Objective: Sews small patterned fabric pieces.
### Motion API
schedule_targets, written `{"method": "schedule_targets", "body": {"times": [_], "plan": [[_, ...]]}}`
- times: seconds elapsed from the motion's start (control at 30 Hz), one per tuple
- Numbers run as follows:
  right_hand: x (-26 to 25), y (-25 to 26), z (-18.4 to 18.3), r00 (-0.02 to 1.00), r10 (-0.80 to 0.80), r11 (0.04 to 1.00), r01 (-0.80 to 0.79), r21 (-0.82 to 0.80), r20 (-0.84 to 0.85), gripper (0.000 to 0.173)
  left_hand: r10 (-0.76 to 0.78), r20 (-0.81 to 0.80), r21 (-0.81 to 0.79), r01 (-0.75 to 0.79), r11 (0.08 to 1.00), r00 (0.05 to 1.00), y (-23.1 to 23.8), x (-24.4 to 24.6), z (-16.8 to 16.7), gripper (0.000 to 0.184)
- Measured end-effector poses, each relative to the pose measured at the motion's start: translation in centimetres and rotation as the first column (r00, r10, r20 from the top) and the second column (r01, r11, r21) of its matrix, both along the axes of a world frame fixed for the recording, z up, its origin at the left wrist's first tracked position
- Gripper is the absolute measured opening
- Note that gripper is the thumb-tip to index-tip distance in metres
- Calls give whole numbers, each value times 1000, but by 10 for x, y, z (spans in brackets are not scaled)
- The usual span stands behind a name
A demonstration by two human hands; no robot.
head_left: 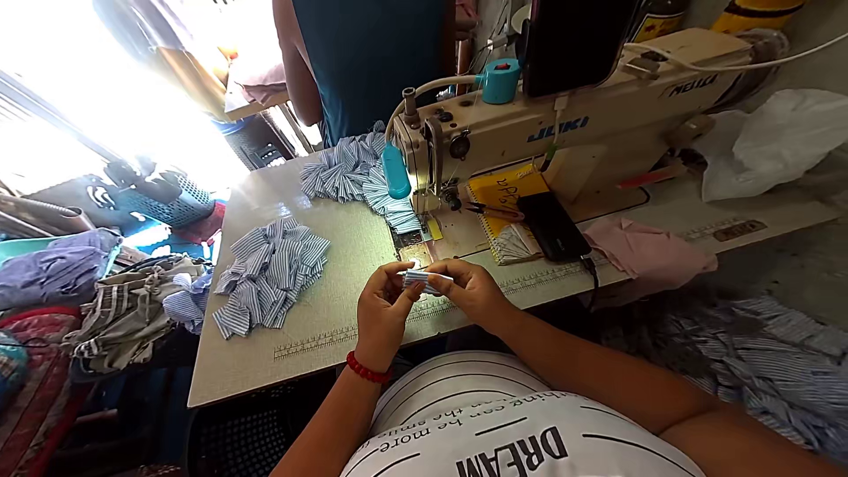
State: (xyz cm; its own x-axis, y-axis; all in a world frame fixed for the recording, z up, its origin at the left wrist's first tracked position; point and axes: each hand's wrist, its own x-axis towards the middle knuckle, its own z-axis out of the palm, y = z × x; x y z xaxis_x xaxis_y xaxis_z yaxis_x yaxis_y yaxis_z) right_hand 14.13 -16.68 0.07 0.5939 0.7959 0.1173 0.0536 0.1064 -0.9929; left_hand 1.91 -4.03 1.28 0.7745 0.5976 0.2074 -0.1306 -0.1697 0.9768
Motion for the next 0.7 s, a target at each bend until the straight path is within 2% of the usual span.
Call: {"method": "schedule_targets", "body": {"times": [0.13, 0.27, 0.37, 0.43, 0.5, 0.57, 0.6, 0.67, 0.7], "plan": [[3, 1, -5, 997, -49, 998, 47, 31, 57, 14, 1, -21, 46, 0, 999, 1000, 3, 0, -6, 38], [4, 3, -16, 951, -168, 982, 139, 124, 261, 14, -30, -69, 45, 33, 998, 997, 7, -1, -6, 40], [4, 4, -16, 931, -169, 983, 133, 130, 325, 13, -40, -90, 55, 45, 997, 995, 9, -2, -5, 38], [6, 3, -12, 932, -114, 992, 91, 82, 345, 17, -38, -95, 127, 50, 991, 995, 10, -3, -6, 35], [7, 2, -9, 927, -59, 998, 48, 41, 370, 22, -45, -100, 292, 73, 954, 994, 13, -4, -7, 34], [6, 1, -8, 938, -56, 997, 33, 75, 341, 19, -45, -70, 394, 69, 916, 997, 16, -5, -9, 37], [5, 1, -7, 956, -69, 993, 40, 108, 286, 17, -50, -25, 341, 55, 938, 998, 15, -5, -9, 43], [-1, 3, -3, 990, -104, 983, 88, 161, 92, 12, -67, 72, 51, 63, 997, 995, 4, -4, -7, 64], [-4, 4, -2, 992, -123, 978, 121, 170, 3, 11, -60, 104, -93, 69, 993, 993, -3, -2, -5, 70]]}}
